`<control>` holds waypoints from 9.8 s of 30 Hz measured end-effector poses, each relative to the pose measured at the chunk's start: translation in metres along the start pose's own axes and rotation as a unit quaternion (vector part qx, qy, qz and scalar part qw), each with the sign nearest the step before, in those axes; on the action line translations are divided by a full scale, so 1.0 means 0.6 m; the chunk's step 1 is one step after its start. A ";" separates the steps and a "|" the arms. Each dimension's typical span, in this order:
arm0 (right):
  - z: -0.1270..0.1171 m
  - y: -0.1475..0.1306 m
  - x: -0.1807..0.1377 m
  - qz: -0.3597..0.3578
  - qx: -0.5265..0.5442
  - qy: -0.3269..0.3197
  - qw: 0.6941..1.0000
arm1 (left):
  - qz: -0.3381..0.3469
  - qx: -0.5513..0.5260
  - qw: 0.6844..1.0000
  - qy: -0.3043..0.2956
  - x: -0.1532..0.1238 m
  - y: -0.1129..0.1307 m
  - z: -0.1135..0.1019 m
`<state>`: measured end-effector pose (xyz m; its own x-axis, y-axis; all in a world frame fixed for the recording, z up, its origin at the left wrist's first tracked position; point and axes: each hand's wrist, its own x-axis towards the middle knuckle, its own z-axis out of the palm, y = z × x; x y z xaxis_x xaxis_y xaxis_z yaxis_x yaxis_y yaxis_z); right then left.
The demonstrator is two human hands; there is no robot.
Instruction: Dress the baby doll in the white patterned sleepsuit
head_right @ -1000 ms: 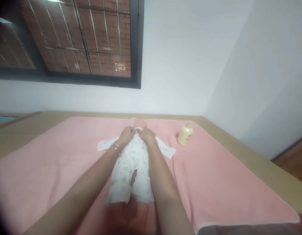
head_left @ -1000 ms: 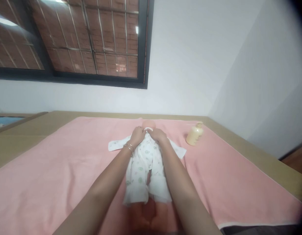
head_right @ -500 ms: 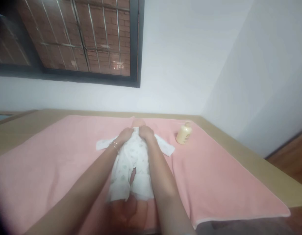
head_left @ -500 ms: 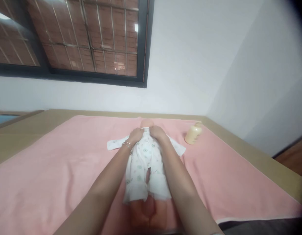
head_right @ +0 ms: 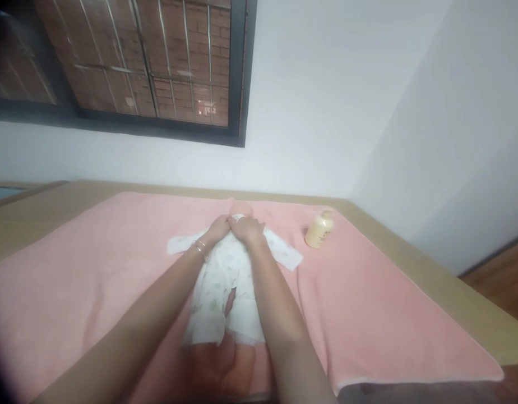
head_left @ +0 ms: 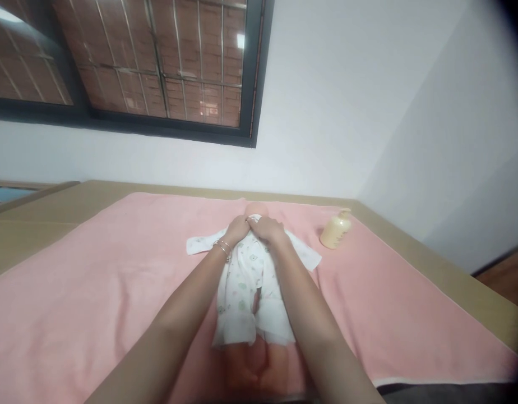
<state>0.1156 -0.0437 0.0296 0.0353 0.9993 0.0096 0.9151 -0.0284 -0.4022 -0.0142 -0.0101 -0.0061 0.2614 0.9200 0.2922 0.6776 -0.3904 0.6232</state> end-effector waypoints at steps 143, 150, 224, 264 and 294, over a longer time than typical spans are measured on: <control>0.040 0.046 0.012 -0.033 -0.025 0.186 0.982 | -0.040 0.086 0.995 -0.018 0.004 -0.015 0.012; 0.037 0.046 0.018 0.073 0.006 0.074 0.995 | 0.014 0.072 0.997 0.017 0.000 -0.007 0.009; 0.040 0.072 0.044 0.032 0.099 0.011 0.994 | -0.104 0.062 0.990 -0.070 0.016 -0.014 0.018; 0.074 0.085 0.056 0.048 0.106 0.160 0.980 | -0.113 0.047 0.992 0.041 0.011 -0.009 0.037; 0.069 0.088 0.038 0.035 0.035 0.211 0.976 | -0.080 0.117 0.988 0.061 0.012 -0.012 0.031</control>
<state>0.1481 -0.0216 -0.0293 0.2734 0.8957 0.3506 0.8753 -0.0805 -0.4768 -0.0042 -0.0001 -0.0218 0.0624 0.9528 0.2970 0.8481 -0.2075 0.4876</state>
